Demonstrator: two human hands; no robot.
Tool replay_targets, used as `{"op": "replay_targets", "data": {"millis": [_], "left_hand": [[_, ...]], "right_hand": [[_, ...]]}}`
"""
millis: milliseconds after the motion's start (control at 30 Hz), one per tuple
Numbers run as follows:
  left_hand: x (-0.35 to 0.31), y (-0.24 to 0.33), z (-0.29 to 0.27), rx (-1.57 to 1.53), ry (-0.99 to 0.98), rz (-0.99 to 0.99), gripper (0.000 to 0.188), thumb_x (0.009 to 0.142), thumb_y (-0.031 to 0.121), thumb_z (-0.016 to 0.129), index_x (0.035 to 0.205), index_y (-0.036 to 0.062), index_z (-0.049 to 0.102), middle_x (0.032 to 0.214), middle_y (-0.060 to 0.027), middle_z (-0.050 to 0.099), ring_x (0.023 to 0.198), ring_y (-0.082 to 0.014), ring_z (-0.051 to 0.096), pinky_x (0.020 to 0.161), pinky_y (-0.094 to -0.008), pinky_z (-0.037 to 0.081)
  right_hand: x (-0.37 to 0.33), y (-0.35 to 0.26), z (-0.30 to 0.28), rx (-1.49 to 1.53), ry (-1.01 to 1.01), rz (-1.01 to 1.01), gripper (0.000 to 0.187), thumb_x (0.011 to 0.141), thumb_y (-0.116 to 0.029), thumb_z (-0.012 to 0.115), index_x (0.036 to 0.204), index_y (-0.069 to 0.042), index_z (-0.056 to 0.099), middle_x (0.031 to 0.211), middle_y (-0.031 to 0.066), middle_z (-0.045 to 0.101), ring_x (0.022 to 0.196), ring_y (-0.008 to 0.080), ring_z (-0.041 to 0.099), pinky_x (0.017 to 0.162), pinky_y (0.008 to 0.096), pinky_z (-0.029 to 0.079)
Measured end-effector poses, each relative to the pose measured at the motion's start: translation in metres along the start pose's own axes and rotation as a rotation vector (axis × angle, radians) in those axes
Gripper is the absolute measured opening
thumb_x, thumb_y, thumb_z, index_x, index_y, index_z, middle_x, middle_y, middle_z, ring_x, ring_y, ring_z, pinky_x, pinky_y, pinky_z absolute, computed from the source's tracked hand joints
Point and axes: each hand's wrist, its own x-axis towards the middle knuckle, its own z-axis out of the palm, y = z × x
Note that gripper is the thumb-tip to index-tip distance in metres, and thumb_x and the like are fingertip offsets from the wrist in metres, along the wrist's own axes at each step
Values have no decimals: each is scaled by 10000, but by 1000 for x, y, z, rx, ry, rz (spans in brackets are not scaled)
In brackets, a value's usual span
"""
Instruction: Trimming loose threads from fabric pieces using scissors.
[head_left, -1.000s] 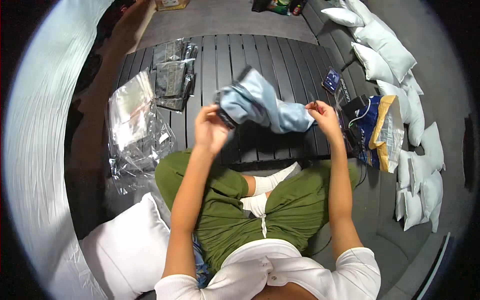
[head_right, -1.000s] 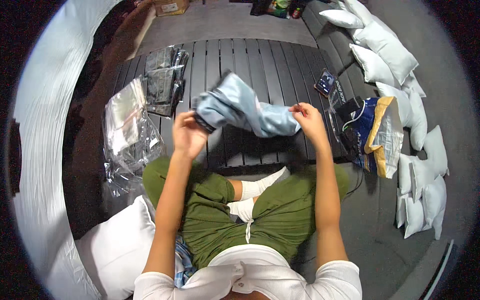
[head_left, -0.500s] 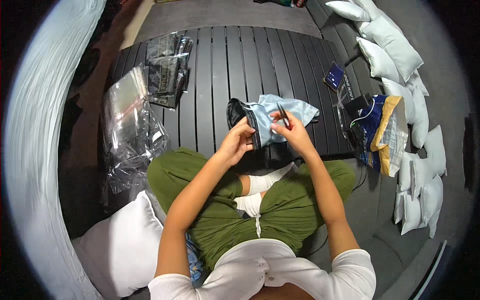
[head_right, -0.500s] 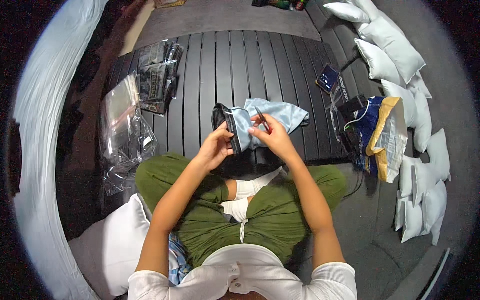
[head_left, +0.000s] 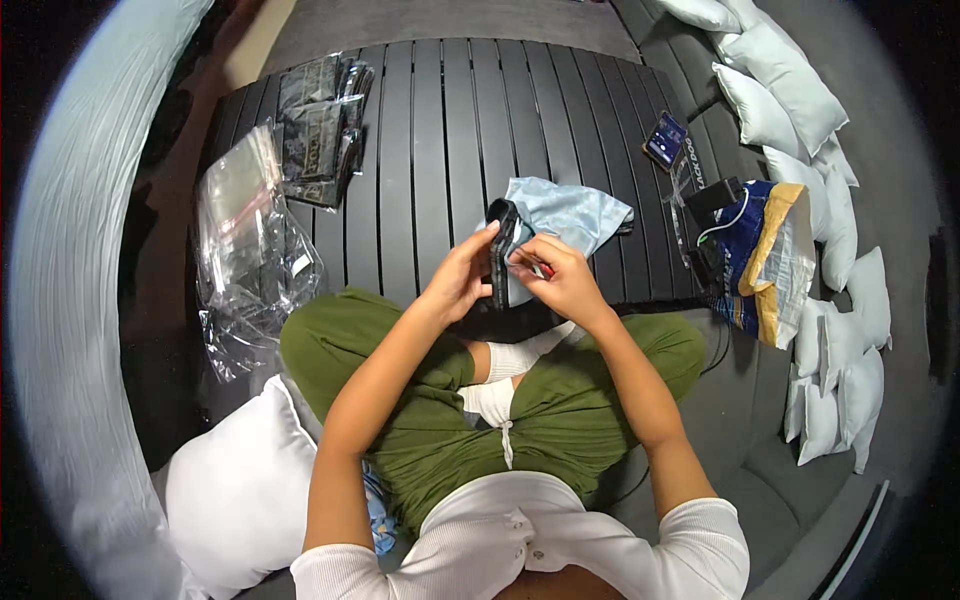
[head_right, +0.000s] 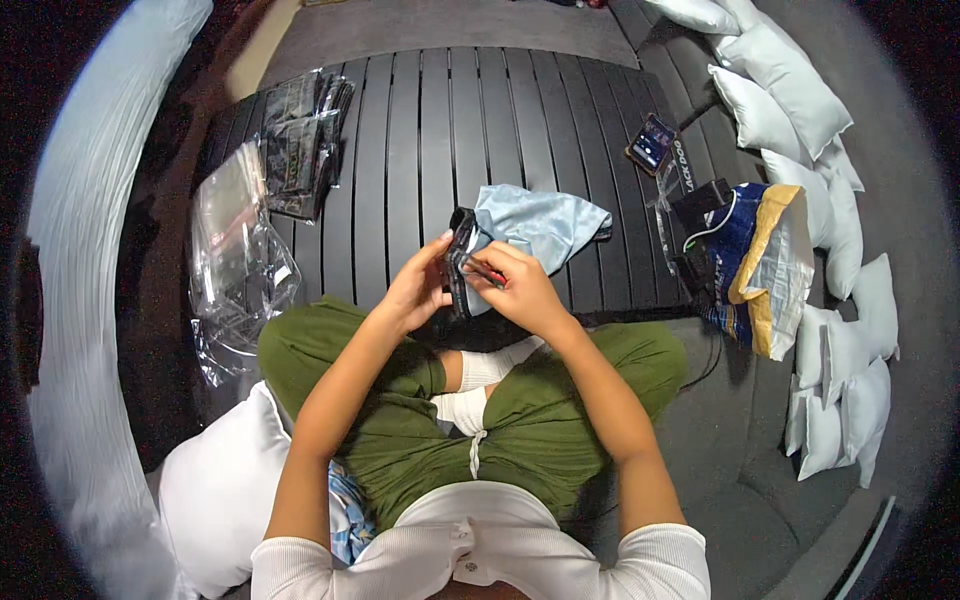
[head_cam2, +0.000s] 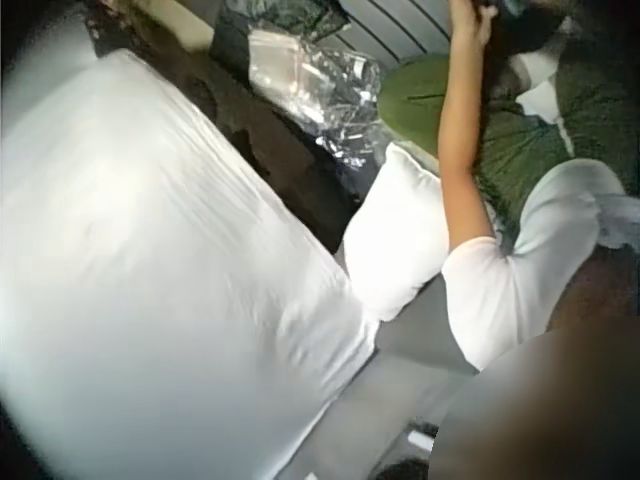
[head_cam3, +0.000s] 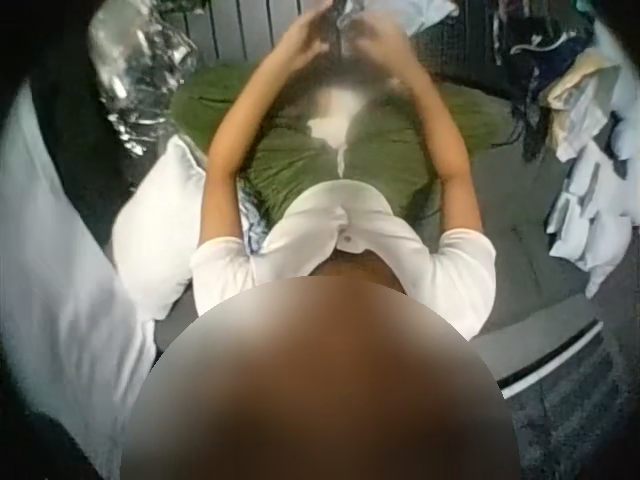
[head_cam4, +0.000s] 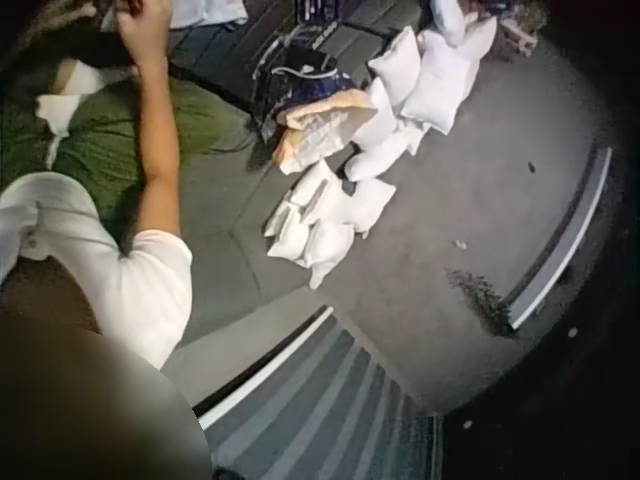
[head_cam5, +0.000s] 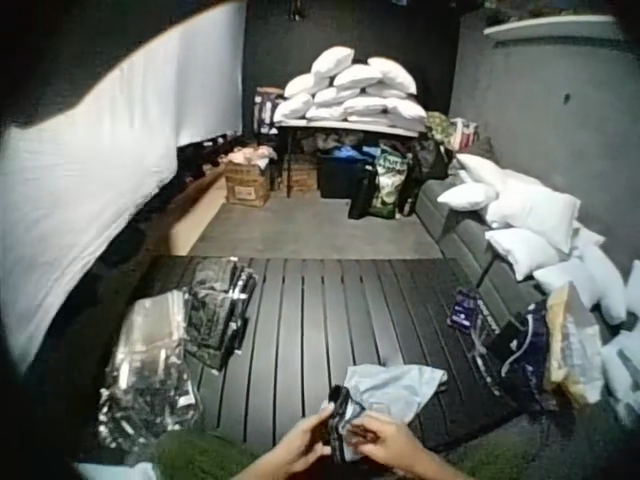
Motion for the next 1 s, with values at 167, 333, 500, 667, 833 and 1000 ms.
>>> {"op": "replay_targets", "data": {"millis": [167, 333, 500, 667, 833, 1000], "left_hand": [[1, 3, -6, 73, 6, 6, 237, 810, 291, 585, 918, 80, 573, 816, -11, 584, 718, -101, 567, 629, -267, 497], [-6, 14, -4, -54, -9, 83, 174, 826, 195, 560, 933, 58, 562, 840, -41, 609, 759, -125, 594, 656, -283, 512], [-14, 18, 1, -60, -11, 119, 171, 825, 172, 560, 955, 62, 550, 854, -29, 605, 746, -107, 589, 670, -247, 496], [-19, 20, 5, -57, -5, 126, 115, 816, 142, 568, 915, 87, 544, 819, 7, 594, 717, -64, 574, 649, -202, 479], [-17, 16, 0, -15, -28, 144, 110, 789, 115, 597, 875, 100, 529, 755, 43, 572, 698, -28, 554, 620, -176, 453], [-29, 20, 18, 32, -17, 130, 314, 785, 82, 591, 1077, -3, 512, 810, -6, 605, 644, -27, 538, 570, -161, 423]], "right_hand": [[-4, -3, 1, -10, -42, 30, 157, 704, -46, 632, 838, 3, 565, 748, 83, 543, 653, 202, 532, 598, 277, 419], [-7, -1, 0, 304, 11, 248, 150, 732, -72, 643, 847, -5, 573, 706, -39, 470, 593, 18, 375, 529, 170, 307], [-9, -1, -2, 397, -18, 290, 200, 752, -115, 646, 909, -28, 557, 732, -54, 459, 604, 11, 377, 544, 160, 305], [-9, -16, 2, 458, 145, 358, 225, 821, -171, 571, 971, -13, 516, 733, -26, 471, 629, 53, 414, 576, 194, 357], [-35, -19, 26, 143, 221, 291, 195, 831, -104, 546, 991, -9, 487, 753, -25, 452, 661, 31, 371, 591, 171, 338], [-19, -38, 41, 278, 600, 338, 237, 757, -48, 638, 960, -13, 521, 699, -56, 457, 570, -4, 339, 498, 146, 275]]}}
